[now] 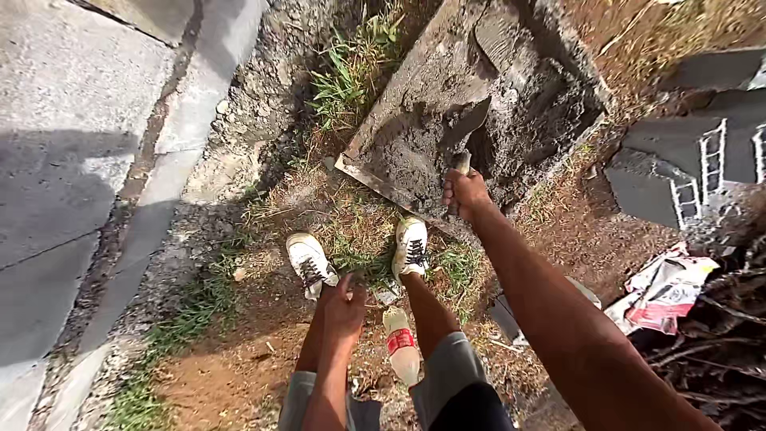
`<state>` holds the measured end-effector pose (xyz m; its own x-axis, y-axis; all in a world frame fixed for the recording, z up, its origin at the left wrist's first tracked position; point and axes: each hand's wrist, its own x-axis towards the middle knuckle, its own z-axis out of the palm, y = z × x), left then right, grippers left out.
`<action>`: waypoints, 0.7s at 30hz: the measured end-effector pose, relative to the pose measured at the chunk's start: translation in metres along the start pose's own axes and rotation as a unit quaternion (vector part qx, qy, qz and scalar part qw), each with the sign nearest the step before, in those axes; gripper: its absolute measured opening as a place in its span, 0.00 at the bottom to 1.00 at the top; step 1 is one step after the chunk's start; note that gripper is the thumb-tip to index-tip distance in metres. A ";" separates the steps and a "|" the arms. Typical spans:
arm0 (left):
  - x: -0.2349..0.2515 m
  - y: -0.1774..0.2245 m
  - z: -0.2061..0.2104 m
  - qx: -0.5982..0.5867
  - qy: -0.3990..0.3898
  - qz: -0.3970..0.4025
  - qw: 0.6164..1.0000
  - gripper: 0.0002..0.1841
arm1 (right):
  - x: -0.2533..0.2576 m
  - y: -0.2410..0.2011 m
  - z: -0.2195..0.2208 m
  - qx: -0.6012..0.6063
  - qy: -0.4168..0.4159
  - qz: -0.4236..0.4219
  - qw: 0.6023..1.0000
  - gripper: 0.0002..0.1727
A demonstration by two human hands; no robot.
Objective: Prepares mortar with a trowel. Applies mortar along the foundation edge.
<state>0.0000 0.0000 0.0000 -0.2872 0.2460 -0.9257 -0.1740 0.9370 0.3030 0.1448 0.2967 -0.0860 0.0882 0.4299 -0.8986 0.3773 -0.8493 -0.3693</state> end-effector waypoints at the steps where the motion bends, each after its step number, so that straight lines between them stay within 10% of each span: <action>1: 0.001 0.002 0.001 0.014 0.000 0.007 1.000 0.21 | 0.015 -0.001 0.033 0.038 -0.010 -0.009 0.999 0.06; 7: 0.003 0.013 0.015 0.104 -0.017 0.054 0.993 0.21 | 0.079 0.027 0.119 -0.159 -0.022 -0.028 0.987 0.20; 14: 0.003 0.029 0.020 0.067 -0.035 0.011 0.997 0.20 | 0.069 0.083 -0.052 -0.422 0.013 0.033 0.906 0.22; 21: -0.001 0.021 0.011 0.082 -0.026 0.019 0.996 0.23 | -0.034 0.041 -0.185 -0.391 0.039 0.066 0.917 0.21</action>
<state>0.0073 0.0225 0.0053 -0.2405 0.2902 -0.9263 -0.0057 0.9538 0.3003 0.3276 0.3043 -0.0268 0.2343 0.3850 -0.8927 0.9016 -0.4296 0.0514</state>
